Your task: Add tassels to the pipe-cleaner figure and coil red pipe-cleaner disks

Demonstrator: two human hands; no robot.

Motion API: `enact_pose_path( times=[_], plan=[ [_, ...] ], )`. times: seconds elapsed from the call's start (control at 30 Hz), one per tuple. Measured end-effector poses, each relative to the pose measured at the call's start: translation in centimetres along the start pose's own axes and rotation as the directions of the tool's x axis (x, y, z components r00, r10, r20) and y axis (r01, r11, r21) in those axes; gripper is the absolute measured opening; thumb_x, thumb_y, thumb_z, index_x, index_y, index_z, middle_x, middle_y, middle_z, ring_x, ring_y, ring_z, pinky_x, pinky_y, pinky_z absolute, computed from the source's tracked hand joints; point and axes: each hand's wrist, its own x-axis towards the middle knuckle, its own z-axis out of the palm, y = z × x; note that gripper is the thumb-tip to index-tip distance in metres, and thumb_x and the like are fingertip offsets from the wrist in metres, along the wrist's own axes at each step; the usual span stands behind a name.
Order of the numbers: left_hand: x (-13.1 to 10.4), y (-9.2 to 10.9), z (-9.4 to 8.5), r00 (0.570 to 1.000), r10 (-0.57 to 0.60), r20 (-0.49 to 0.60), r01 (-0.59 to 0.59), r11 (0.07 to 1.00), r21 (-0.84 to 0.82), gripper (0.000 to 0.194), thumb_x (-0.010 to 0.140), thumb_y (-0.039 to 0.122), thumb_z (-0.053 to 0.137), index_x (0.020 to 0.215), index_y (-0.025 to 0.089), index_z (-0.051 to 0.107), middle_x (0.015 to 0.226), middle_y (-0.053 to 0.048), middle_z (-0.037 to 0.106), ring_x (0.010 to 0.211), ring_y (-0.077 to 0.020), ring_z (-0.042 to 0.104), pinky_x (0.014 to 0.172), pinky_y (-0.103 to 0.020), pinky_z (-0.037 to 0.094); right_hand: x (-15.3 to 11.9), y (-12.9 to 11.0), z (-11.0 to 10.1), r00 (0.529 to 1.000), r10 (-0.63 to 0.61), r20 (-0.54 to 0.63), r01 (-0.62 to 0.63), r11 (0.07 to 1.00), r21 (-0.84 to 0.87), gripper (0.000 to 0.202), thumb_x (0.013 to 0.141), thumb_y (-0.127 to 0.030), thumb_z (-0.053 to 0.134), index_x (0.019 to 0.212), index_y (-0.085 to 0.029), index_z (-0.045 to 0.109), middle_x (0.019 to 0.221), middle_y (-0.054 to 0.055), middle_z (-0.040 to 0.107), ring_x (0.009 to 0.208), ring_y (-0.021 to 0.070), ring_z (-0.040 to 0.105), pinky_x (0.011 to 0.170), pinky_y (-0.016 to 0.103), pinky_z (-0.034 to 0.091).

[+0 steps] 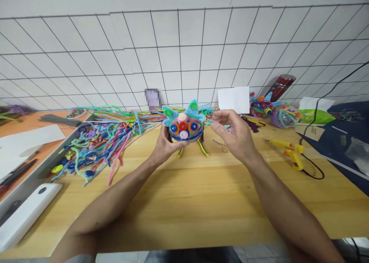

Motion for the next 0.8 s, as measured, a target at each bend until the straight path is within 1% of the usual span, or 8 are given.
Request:
enact_pose_path(
  times=[0.03,0.1,0.17,0.27,0.37,0.47,0.63,0.8],
  plan=[
    [0.2,-0.2,0.0,1.0,-0.009,0.015,0.009,1.0,-0.018,0.09,0.065,0.054,0.097,0.136,0.022,0.05,0.142,-0.013,0.063,0.132,-0.0306,0.063,0.108,-0.042,0.056,0.1,0.8,0.3,0.999,0.043,0.017,-0.044,0.998,0.042,0.033,0.093,-0.047,0.074,0.115,-0.024,0.066,0.114,0.007,0.075,0.104,0.0245,0.072,0.096,0.042,0.056],
    [0.5,-0.4,-0.1,0.999,-0.019,0.038,0.021,0.999,-0.048,0.092,0.067,0.056,0.095,0.139,0.023,0.049,0.144,-0.014,0.062,0.133,-0.0313,0.062,0.109,-0.043,0.055,0.2,2.3,1.1,0.987,0.109,0.12,-0.125,0.983,0.132,0.05,0.089,-0.057,0.077,0.125,-0.025,0.063,0.131,0.01,0.072,0.118,0.0276,0.069,0.104,0.046,0.054],
    [0.4,-0.4,-0.1,0.998,-0.023,0.05,0.026,0.997,-0.068,0.093,0.068,0.057,0.094,0.141,0.022,0.049,0.143,-0.014,0.062,0.133,-0.0322,0.062,0.109,-0.044,0.055,0.2,3.3,2.3,0.962,0.106,0.253,-0.17,0.954,0.245,0.069,0.083,-0.065,0.08,0.136,-0.026,0.057,0.148,0.012,0.063,0.133,0.0303,0.062,0.112,0.048,0.05],
    [0.2,-0.3,0.0,0.996,-0.044,0.072,0.051,0.995,-0.091,0.092,0.068,0.057,0.094,0.141,0.021,0.051,0.143,-0.015,0.062,0.132,-0.0333,0.062,0.107,-0.044,0.056,0.0,4.0,4.1,0.913,0.08,0.4,-0.243,0.894,0.377,0.084,0.074,-0.07,0.085,0.139,-0.026,0.055,0.148,0.012,0.062,0.134,0.0319,0.061,0.115,0.049,0.049],
    [0.1,-0.1,0.0,0.99,-0.083,0.117,0.094,0.991,-0.099,0.088,0.068,0.056,0.094,0.138,0.021,0.053,0.145,-0.014,0.061,0.131,-0.0335,0.063,0.106,-0.044,0.057,-0.6,4.1,4.7,0.897,0.119,0.426,-0.309,0.857,0.411,0.079,0.069,-0.072,0.087,0.126,-0.023,0.06,0.129,0.011,0.071,0.12,0.0315,0.067,0.105,0.047,0.054],
    [0.2,-0.3,-0.1,0.982,-0.095,0.165,0.112,0.989,-0.097,0.088,0.067,0.053,0.096,0.137,0.021,0.054,0.145,-0.014,0.062,0.133,-0.0335,0.062,0.112,-0.046,0.054,-1.1,4.5,4.5,0.885,0.201,0.42,-0.352,0.879,0.322,0.066,0.071,-0.068,0.088,0.111,-0.023,0.062,0.113,0.009,0.073,0.106,0.0293,0.069,0.09,0.043,0.058],
    [0.4,-2.0,-0.5,0.962,-0.191,0.194,0.206,0.977,-0.059,0.094,0.062,0.052,0.098,0.137,0.018,0.053,0.14,-0.018,0.064,0.132,-0.0357,0.063,0.109,-0.05,0.055,-1.5,6.1,4.1,0.862,0.28,0.423,-0.383,0.905,0.182,0.06,0.07,-0.062,0.088,0.107,-0.021,0.063,0.112,0.008,0.074,0.106,0.0291,0.069,0.08,0.037,0.057],
    [0.6,-4.5,-1.0,0.935,-0.236,0.265,0.248,0.969,-0.011,0.085,0.064,0.048,0.097,0.133,0.018,0.057,0.143,-0.018,0.064,0.131,-0.0346,0.064,0.105,-0.049,0.058,-1.8,8.2,4.3,0.842,0.311,0.44,-0.377,0.924,0.069,0.056,0.073,-0.061,0.085,0.104,-0.019,0.069,0.106,0.009,0.076,0.098,0.0278,0.07,0.075,0.037,0.055]
  ],
)
